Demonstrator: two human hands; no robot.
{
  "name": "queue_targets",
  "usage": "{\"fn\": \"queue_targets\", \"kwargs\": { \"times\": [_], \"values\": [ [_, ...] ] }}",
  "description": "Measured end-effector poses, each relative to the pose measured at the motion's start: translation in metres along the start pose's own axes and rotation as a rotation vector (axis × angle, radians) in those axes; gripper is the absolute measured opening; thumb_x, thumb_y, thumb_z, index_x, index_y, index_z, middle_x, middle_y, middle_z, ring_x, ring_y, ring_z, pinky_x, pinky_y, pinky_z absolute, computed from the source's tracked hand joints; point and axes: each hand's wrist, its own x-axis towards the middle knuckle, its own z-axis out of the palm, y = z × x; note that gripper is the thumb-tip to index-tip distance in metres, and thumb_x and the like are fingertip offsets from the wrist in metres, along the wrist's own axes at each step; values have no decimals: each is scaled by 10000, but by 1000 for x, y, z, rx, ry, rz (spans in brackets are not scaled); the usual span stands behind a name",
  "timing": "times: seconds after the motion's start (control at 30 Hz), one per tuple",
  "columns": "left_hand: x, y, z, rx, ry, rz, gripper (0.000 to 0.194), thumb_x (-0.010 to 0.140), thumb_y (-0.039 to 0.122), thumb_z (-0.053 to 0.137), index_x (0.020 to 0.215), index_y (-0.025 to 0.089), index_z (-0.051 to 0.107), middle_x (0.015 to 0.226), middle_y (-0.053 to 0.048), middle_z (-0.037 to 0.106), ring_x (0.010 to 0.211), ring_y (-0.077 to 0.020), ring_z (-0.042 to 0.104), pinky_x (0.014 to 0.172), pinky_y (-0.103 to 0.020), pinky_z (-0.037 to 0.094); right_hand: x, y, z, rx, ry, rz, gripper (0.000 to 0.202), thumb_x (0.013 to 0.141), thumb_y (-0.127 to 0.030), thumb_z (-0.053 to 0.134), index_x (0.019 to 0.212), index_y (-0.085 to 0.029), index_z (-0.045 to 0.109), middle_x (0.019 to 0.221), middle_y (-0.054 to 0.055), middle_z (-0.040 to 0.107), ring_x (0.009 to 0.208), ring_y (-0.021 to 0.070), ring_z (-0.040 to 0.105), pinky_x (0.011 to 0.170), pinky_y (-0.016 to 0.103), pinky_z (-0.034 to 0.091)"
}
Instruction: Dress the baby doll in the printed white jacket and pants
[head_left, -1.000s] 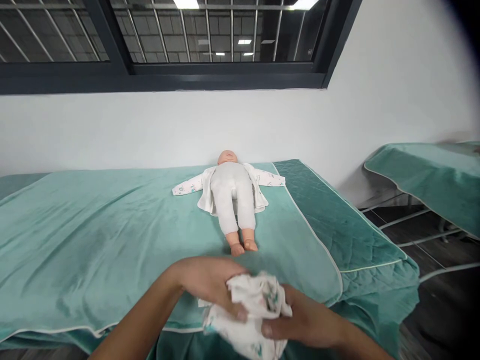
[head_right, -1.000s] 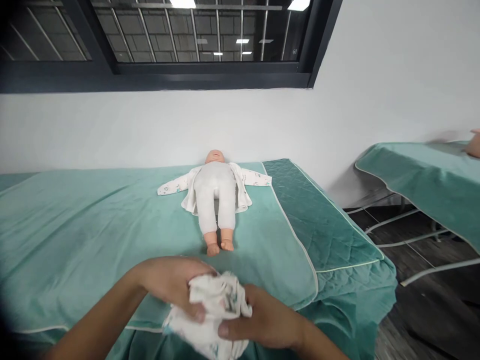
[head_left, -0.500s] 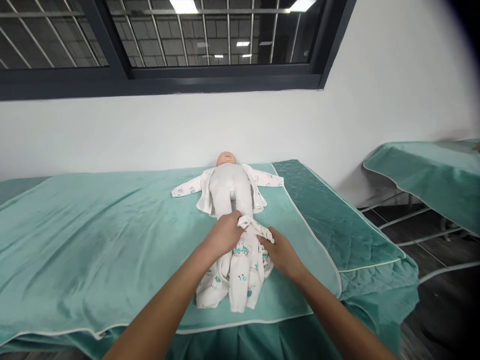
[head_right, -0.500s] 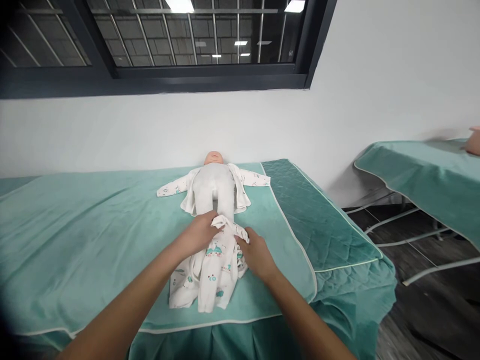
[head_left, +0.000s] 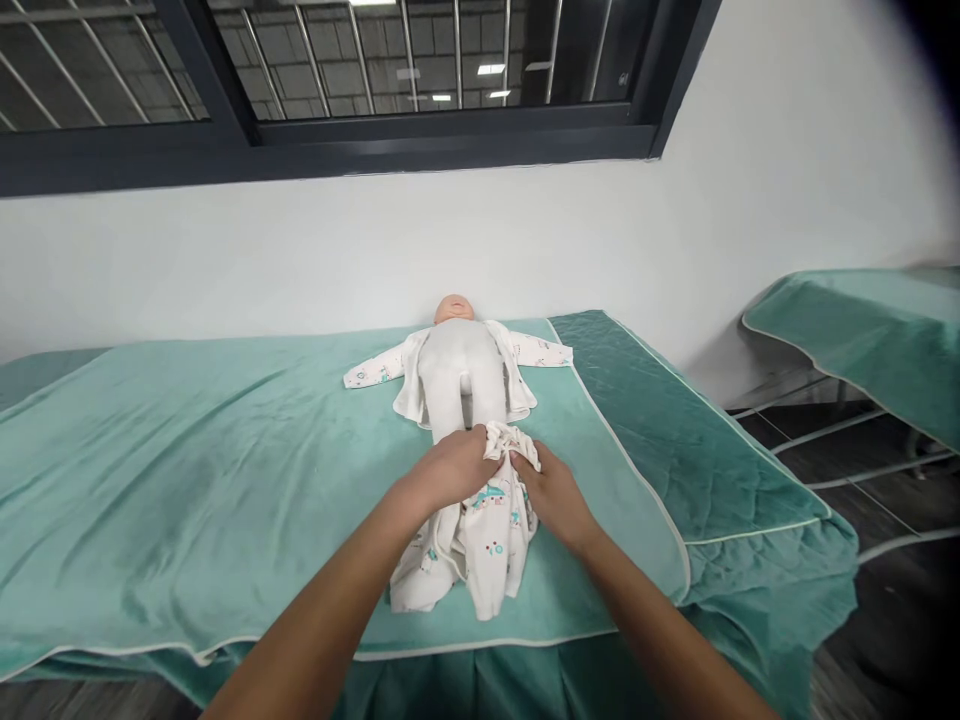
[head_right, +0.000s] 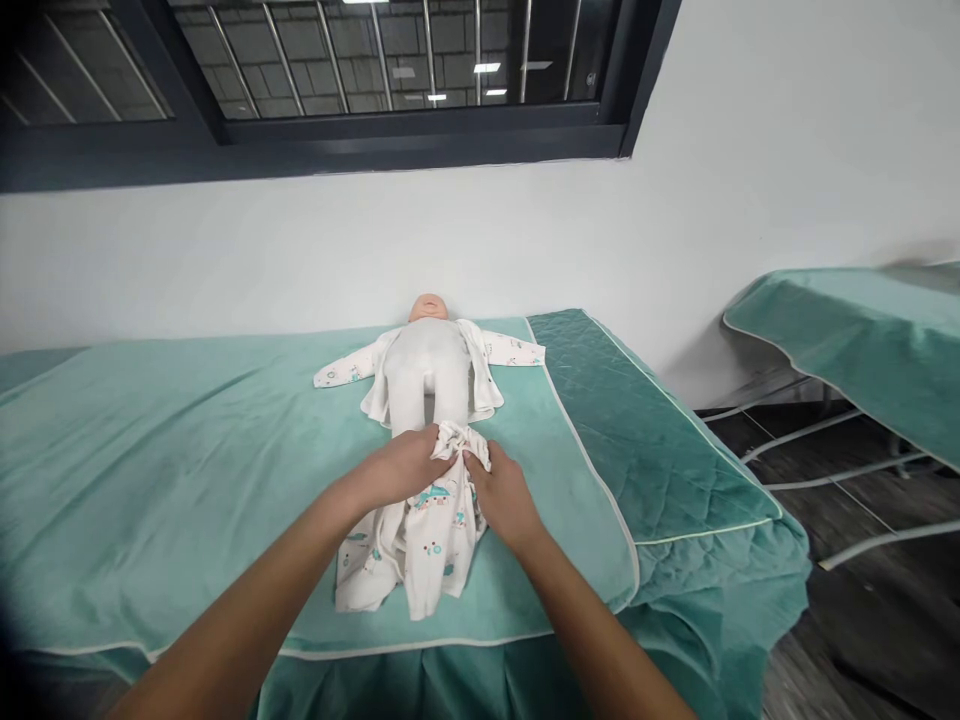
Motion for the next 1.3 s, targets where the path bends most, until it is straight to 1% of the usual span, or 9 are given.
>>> {"fn": "queue_targets", "kwargs": {
  "times": [0.2,0.33,0.5,0.67,0.87,0.93,1.13,1.2,1.3],
  "values": [
    [-10,-1,-7,-428,-53,14,408,852,556,545,1072,218,611,1078,-60,689,940,-254,646,712,-299,454,0,1,2,376,38,9,365,885,-516,576,1080,-212,625,1071,60,692,985,243,616,895,372,454],
    [-25,5,-4,-577,-55,-23,440,857,604,527,1080,231,596,991,-27,689,863,-227,646,695,-290,460,0,-1,5,564,38,31,364,884,-518,589,1080,-213,617,1030,51,688,907,223,610,823,357,478],
    [-36,7,5,-672,7,-51,415,880,582,514,1081,228,593,1062,-31,682,979,-242,633,770,-302,467,-3,3,12,497,117,-19,296,897,-504,581,996,-225,587,922,7,648,849,191,575,774,319,461],
    [-38,4,2,-771,-47,-91,403,869,562,555,1086,229,621,1077,-38,672,1008,-249,619,796,-316,469,-2,3,9,432,85,-81,250,918,-483,554,925,-233,548,868,-15,616,840,181,564,762,299,438],
    [-31,-11,-12,-1046,-304,24,376,772,392,741,1067,187,631,863,-12,640,707,-137,578,731,-297,471,15,2,-7,376,86,-117,245,895,-470,579,880,-226,552,839,-17,622,822,187,565,765,304,421],
    [-25,-17,-16,-1075,-336,58,367,742,321,774,1045,171,633,808,-6,631,671,-127,578,712,-290,472,21,1,-9,367,95,-114,248,884,-473,586,877,-226,557,828,-18,625,816,190,564,773,307,421],
    [-4,-16,-19,-1209,-30,-48,311,738,240,744,1012,170,612,763,-17,644,680,-136,615,696,-281,504,34,-2,-3,393,86,-35,338,838,-523,620,923,-196,623,868,13,670,816,201,566,762,318,432],
    [0,-12,-19,-1223,2,-51,310,749,262,727,1019,183,598,810,-24,657,706,-150,628,705,-300,515,35,-2,-2,425,85,-9,383,832,-550,622,956,-189,639,883,23,683,820,205,575,765,324,441],
    [-2,-8,-17,-1068,-7,30,348,769,356,722,1060,202,608,1010,-50,670,881,-188,643,803,-329,512,37,-3,-4,433,110,5,441,835,-585,603,1016,-185,646,921,41,695,841,217,586,771,334,451]
  ]
}}
